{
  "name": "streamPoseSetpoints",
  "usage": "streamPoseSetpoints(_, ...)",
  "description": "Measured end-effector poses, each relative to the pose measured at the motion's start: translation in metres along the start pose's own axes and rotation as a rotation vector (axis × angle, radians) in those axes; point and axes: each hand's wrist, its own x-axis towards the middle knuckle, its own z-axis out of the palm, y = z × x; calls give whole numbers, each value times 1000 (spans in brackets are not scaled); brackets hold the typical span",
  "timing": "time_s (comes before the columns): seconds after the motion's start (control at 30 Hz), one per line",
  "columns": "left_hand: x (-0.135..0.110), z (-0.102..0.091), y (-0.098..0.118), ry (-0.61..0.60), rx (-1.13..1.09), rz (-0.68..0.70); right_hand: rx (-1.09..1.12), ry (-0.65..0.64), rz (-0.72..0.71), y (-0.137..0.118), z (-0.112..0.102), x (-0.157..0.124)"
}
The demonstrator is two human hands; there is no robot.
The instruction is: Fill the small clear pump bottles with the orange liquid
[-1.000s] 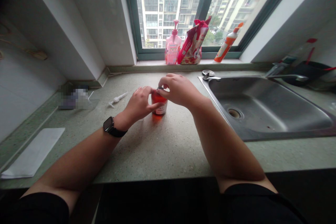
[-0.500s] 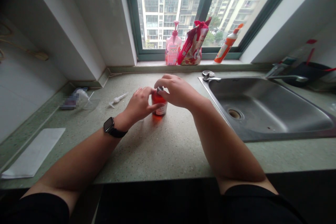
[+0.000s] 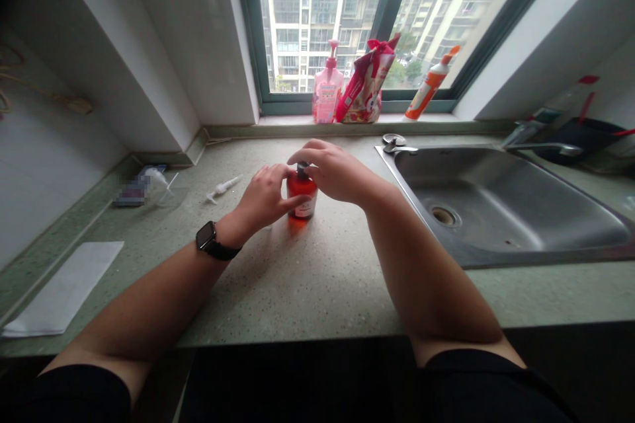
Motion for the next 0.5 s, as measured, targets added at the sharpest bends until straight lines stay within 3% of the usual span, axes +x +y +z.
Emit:
streamPoseSetpoints(0.27,0,0,0,5,16,-1,-9,159,63,13,-3,-2)
streamPoseSetpoints(0.5,0,1,-1,3,26,3,-62,315,226,39,-7,2)
